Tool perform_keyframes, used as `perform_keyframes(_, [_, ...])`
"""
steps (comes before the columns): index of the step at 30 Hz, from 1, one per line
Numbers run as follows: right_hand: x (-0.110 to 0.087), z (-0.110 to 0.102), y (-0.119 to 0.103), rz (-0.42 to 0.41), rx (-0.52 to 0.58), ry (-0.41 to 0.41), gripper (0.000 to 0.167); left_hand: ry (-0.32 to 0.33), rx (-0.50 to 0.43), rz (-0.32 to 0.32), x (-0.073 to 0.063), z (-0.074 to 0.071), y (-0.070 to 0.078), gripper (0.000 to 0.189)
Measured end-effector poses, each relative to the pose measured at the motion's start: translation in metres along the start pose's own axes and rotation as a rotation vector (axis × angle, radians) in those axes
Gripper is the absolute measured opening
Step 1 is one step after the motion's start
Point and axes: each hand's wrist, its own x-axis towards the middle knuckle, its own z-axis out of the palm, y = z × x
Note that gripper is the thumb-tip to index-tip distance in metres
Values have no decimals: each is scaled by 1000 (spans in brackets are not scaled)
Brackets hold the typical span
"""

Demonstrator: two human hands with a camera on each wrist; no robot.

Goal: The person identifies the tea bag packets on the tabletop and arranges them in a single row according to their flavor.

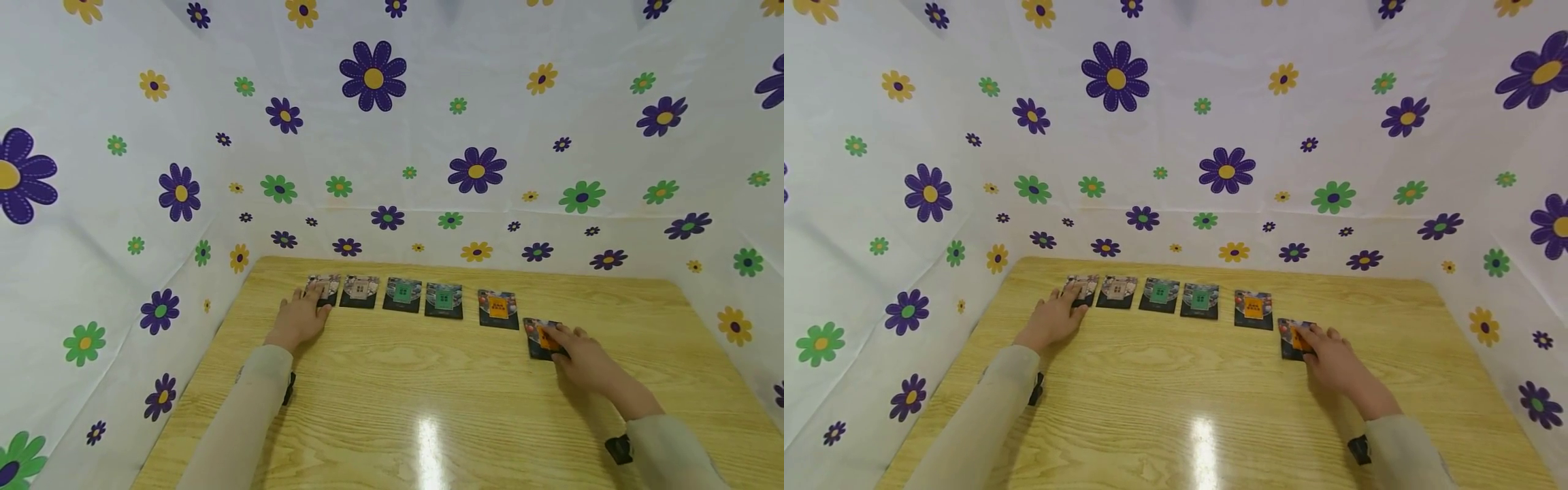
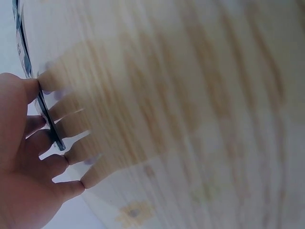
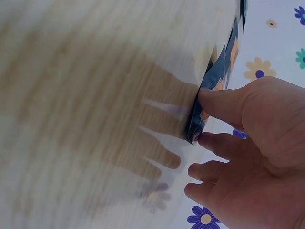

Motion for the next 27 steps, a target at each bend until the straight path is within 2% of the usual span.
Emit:
perform_keyframes(13, [22, -6, 6, 22, -24, -43, 55, -11, -3, -2, 2, 0, -1, 68])
perform_keyframes(27, [37, -4, 12, 27, 47, -65, 58, 0, 13, 8, -2, -3, 3, 67])
